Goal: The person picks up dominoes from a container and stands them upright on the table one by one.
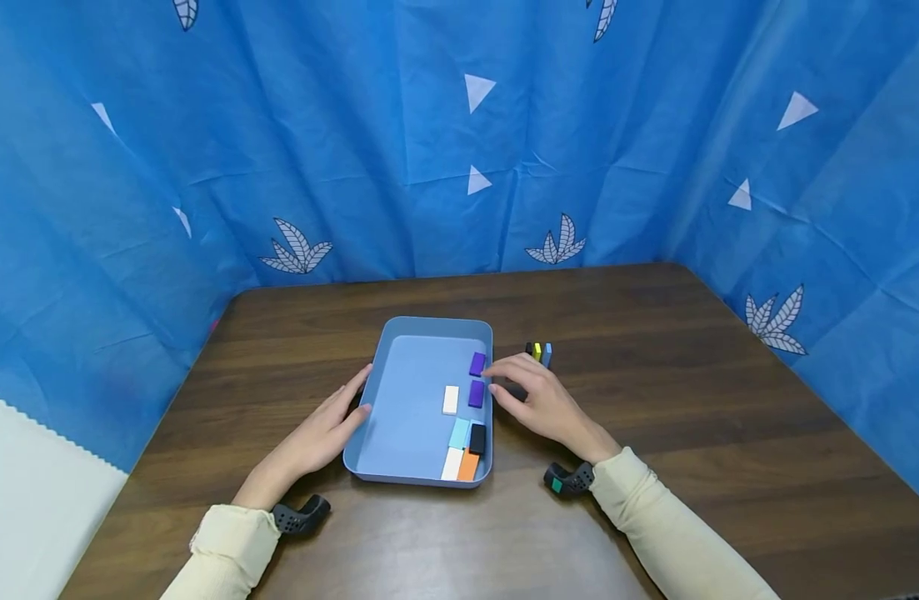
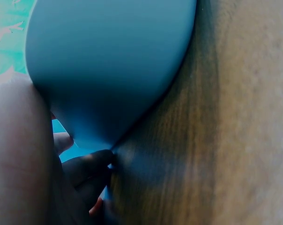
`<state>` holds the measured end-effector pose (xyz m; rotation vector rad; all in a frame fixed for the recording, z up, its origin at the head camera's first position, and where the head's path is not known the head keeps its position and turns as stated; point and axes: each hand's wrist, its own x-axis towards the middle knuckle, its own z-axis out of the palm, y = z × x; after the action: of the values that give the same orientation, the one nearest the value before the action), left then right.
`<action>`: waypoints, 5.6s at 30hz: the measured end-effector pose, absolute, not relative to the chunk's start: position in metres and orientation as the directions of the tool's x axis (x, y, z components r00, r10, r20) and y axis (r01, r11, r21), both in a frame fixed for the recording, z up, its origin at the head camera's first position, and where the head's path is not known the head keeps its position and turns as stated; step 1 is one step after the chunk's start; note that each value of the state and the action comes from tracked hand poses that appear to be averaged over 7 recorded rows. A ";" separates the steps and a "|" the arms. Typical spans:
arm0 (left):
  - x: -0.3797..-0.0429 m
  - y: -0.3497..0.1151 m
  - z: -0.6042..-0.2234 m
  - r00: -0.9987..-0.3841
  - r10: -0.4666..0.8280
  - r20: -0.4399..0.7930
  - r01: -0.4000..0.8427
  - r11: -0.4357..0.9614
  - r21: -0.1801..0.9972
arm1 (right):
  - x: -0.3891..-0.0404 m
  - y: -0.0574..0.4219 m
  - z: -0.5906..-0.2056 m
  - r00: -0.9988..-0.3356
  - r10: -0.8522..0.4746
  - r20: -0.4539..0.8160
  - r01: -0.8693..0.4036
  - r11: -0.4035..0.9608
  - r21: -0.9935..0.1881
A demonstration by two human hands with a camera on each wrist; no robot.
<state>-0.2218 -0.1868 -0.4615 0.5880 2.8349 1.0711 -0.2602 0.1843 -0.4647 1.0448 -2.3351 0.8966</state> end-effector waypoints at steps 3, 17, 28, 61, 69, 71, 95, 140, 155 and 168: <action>-0.223 -0.188 -0.462 -0.926 0.368 0.080 0.330 0.688 0.647 | -0.258 0.181 -0.465 -0.615 -0.500 0.609 -0.781 0.495 -0.382; -0.222 -0.192 -0.458 -0.928 0.366 0.066 0.320 0.695 0.644 | -0.255 0.169 -0.458 -0.580 -0.541 0.609 -0.810 0.459 -0.364; -0.226 -0.193 -0.460 -0.926 0.374 0.058 0.323 0.702 0.634 | -0.255 0.165 -0.459 -0.577 -0.575 0.580 -0.815 0.446 -0.369; -0.225 -0.191 -0.452 -0.934 0.354 0.048 0.303 0.713 0.633 | -0.275 0.139 -0.414 -0.525 -0.841 0.134 -0.819 0.455 -0.349; -0.223 -0.187 -0.455 -0.934 0.356 0.035 0.295 0.711 0.638 | -0.272 0.139 -0.415 -0.531 -0.841 0.102 -0.815 0.474 -0.333; -0.223 -0.187 -0.456 -0.935 0.354 0.034 0.293 0.713 0.638 | -0.272 0.137 -0.416 -0.530 -0.842 0.101 -0.817 0.476 -0.325; -0.222 -0.189 -0.458 -0.934 0.353 0.050 0.305 0.718 0.626 | -0.269 0.125 -0.418 -0.579 -0.813 0.063 -0.792 0.542 -0.281; -0.219 -0.183 -0.461 -0.939 0.341 0.042 0.290 0.720 0.631 | -0.265 0.145 -0.456 -0.521 -0.638 0.567 -0.846 0.297 -0.443; -0.221 -0.183 -0.460 -0.938 0.345 0.043 0.292 0.715 0.635 | -0.260 0.155 -0.462 -0.511 -0.552 0.659 -0.860 0.307 -0.408; -0.221 -0.182 -0.460 -0.938 0.343 0.048 0.292 0.709 0.642 | -0.259 0.174 -0.469 -0.531 -0.503 0.682 -0.845 0.378 -0.379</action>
<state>-0.2214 -0.1817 -0.4604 0.5277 2.8338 1.0459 -0.2590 0.1741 -0.4685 1.1609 -2.1837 0.9971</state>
